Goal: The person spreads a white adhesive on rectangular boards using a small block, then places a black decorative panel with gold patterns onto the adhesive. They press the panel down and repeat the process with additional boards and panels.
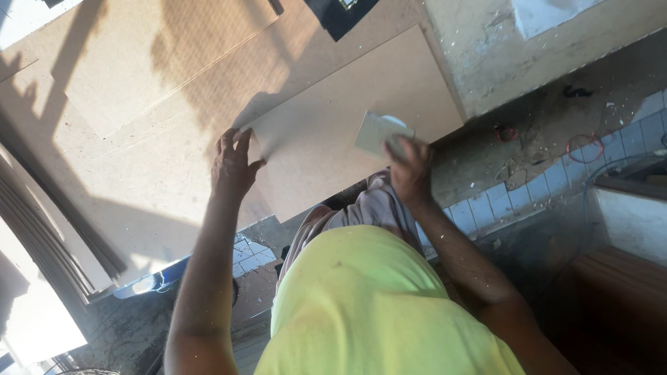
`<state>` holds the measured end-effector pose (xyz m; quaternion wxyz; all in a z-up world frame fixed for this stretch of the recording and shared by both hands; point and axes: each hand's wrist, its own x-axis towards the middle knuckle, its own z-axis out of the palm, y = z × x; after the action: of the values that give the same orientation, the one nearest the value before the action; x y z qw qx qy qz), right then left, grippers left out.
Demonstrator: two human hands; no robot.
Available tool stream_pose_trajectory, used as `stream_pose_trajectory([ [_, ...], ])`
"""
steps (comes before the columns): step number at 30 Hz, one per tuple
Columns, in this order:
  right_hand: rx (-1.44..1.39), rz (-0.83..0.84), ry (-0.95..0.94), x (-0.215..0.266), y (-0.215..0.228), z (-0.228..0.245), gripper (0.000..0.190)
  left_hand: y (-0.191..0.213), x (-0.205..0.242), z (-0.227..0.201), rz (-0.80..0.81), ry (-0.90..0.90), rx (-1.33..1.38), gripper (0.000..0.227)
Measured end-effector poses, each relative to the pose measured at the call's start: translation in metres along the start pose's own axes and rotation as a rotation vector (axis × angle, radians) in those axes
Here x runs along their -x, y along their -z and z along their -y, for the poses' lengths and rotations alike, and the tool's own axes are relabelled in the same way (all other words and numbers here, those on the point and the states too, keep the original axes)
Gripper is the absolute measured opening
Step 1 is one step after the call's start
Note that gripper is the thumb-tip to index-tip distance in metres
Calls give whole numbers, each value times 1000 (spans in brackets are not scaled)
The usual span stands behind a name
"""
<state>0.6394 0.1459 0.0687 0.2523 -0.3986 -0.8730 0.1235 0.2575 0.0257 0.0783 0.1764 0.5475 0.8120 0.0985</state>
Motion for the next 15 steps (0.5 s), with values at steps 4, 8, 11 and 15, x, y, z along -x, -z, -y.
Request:
stream_pose_trajectory([
  [4,37,99,129,67,-17,48,44,-7,4,11,-59,-88,1,84],
  [8,224,-2,12,54,-1,23,35,-9,6,19,-55,-115,26,82],
  [11,216,-90,-168,-1,9,-17,20,-8,5,18,-9,-73,9,84],
  [15,235,-48,-161,-11,-13,36,9,-2,0,16,18,-32,-7,85],
])
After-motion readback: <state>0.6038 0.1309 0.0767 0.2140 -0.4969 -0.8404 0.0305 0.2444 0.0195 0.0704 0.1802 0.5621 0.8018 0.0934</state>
